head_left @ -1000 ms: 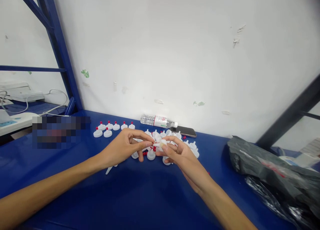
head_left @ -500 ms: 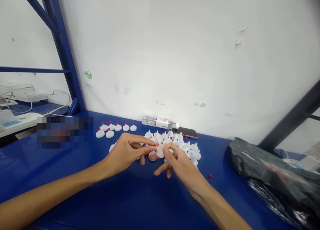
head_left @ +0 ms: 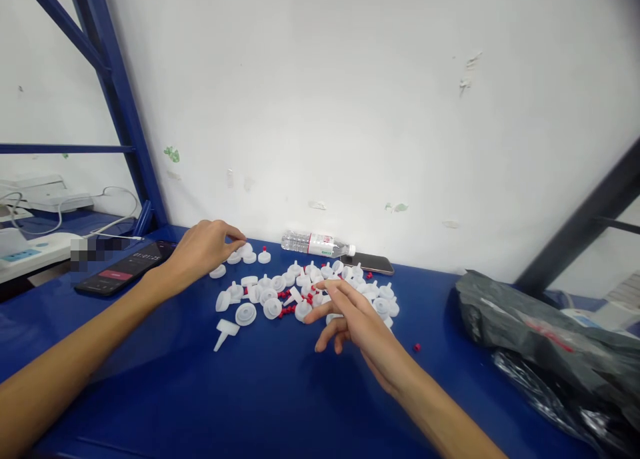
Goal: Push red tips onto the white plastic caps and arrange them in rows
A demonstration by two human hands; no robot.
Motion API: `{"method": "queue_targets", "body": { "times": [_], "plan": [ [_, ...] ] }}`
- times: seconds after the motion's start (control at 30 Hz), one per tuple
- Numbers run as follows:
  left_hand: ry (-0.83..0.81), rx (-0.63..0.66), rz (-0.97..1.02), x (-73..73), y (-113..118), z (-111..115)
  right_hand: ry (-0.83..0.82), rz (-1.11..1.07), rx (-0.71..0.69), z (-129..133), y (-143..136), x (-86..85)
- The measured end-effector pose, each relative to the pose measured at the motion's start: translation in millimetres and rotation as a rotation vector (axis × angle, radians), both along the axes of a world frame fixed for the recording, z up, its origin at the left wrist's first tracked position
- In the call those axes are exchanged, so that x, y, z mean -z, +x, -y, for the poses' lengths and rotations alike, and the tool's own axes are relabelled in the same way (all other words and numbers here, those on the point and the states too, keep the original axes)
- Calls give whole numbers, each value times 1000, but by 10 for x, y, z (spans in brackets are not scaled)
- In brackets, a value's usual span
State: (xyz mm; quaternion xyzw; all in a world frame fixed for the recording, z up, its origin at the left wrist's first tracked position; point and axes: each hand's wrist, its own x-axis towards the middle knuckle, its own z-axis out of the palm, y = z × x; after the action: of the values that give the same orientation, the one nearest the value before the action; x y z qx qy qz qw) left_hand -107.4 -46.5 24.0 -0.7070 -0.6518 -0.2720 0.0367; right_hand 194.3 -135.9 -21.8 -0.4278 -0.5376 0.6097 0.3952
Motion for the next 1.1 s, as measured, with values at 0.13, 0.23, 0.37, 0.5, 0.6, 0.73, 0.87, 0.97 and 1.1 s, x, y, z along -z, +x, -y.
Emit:
{"method": "queue_targets", "body": {
  "times": [0.13, 0.23, 0.37, 0.5, 0.6, 0.73, 0.87, 0.97, 1.1],
  "plan": [
    [-156, -6, -105, 140, -102, -130, 12, 0, 56, -5, 10, -13],
    [-232, 3, -139, 258, -111, -175, 17, -13, 74, -10, 20, -13],
    [-282, -1, -129, 303, -128, -213, 34, -18, 81, -2, 21, -25],
    [-328, 14, -93, 272, -157, -233, 52, -9, 98, -30, 32, -27],
    [-332, 21, -88, 285, -175, -255, 113, 68, 93, -66, 48, 16],
    [-347, 30, -120, 349, -197, -293, 577, 539, 185, -45, 27, 111],
    [-372, 27, -157, 394, -207, -305, 864, 940, 127, 6, -40, 204],
    [-372, 16, -184, 406, -195, -287, 869, 1086, 52, -6, -64, 257],
    [-357, -9, -228, 429, -151, -249, 871, 1078, 15, -33, -55, 272]
  ]
}}
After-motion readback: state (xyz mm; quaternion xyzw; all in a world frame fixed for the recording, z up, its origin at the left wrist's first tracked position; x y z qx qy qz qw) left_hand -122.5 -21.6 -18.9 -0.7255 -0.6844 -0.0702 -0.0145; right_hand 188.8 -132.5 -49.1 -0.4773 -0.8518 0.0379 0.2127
